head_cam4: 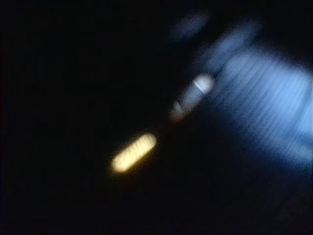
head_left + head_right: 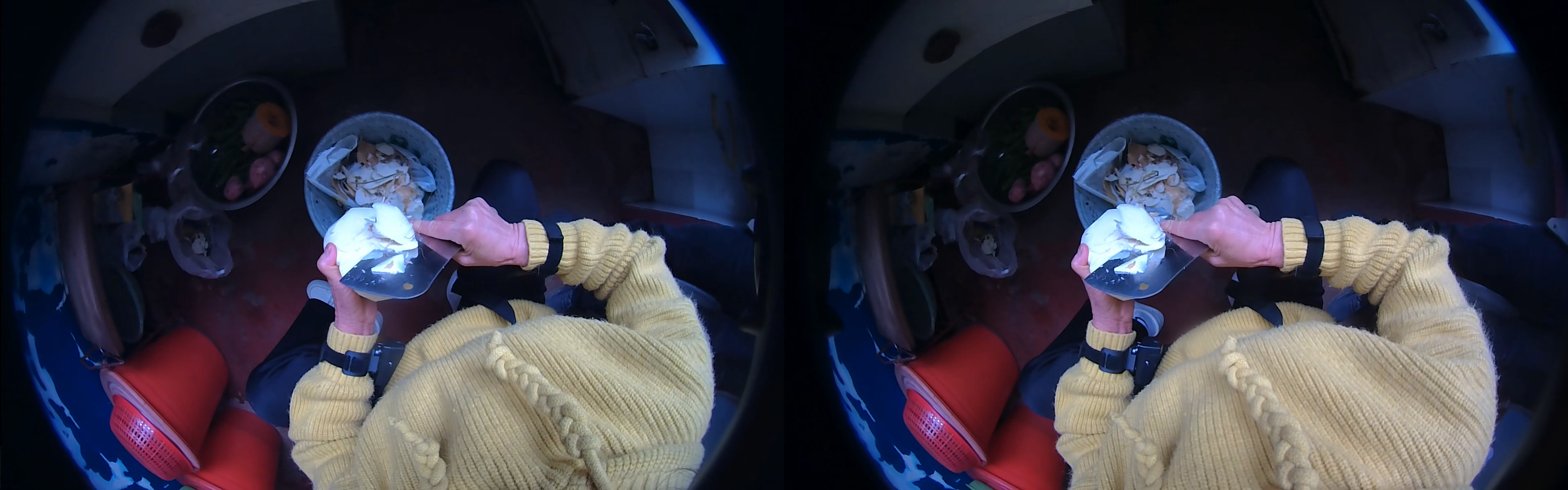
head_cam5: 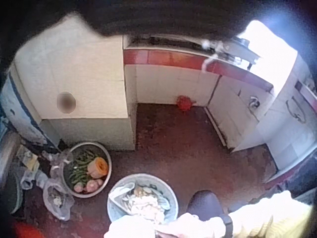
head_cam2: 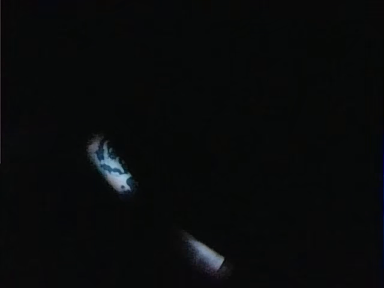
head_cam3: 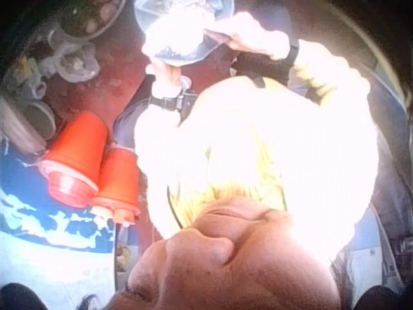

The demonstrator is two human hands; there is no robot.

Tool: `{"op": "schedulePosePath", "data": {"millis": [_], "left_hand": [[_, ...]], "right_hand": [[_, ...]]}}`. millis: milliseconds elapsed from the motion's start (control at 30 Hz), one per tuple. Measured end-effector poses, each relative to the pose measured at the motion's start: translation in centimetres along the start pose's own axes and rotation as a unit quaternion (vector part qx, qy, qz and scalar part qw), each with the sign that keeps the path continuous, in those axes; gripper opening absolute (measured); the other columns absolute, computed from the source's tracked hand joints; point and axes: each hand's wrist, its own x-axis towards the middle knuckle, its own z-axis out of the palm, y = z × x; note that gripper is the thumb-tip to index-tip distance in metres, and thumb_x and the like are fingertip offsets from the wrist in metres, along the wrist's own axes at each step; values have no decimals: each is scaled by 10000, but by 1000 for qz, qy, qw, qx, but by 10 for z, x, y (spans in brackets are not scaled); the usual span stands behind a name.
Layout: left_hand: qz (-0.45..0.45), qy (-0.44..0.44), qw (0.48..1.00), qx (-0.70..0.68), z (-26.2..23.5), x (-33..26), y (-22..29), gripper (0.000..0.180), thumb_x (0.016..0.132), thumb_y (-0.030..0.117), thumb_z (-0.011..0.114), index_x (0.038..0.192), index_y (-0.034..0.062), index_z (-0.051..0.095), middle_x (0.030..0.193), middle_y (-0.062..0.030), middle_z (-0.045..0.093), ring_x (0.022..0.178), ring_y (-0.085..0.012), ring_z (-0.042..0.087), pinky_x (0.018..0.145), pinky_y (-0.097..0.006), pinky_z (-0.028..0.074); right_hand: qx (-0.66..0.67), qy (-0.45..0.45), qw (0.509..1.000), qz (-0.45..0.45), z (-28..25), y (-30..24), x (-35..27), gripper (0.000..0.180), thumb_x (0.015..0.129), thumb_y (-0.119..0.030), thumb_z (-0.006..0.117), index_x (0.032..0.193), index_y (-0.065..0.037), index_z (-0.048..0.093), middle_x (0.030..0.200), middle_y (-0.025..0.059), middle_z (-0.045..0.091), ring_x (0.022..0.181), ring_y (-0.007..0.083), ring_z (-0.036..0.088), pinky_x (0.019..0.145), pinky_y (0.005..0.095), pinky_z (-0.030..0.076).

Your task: The person sits on the floor and uses a knife to peel the outer skin of a white root vegetable, rotating it to remove strips of peel that fall into a nearby basket. The peeled vegetable is held in the left hand while the right hand guides the knife.

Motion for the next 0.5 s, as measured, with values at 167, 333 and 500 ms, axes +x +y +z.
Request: {"op": "schedulePosePath", "data": {"millis": [167,333,500], "left_hand": [[-16,14,999,25,-1,0,-1,696,968,565,420,1398,20,482,1368,-149,571,1230,-281,567,1047,-402,446],[-13,-2,999,29,-5,1,-6,699,961,582,441,1386,29,500,1334,-126,587,1211,-250,569,1026,-377,451],[-66,7,997,-44,-13,4,-10,656,975,584,419,1363,64,522,1314,-98,598,1197,-255,577,1011,-388,473]], "right_hand": [[55,-17,998,21,0,9,-4,253,886,-82,681,1134,-67,724,811,183,703,681,336,700,582,372,549],[168,-49,982,75,-8,14,0,294,877,-18,641,1161,-23,719,894,212,725,734,319,724,680,335,572],[189,-112,967,132,-25,12,9,231,906,-66,627,1101,3,730,851,184,732,705,255,709,715,325,565]]}}
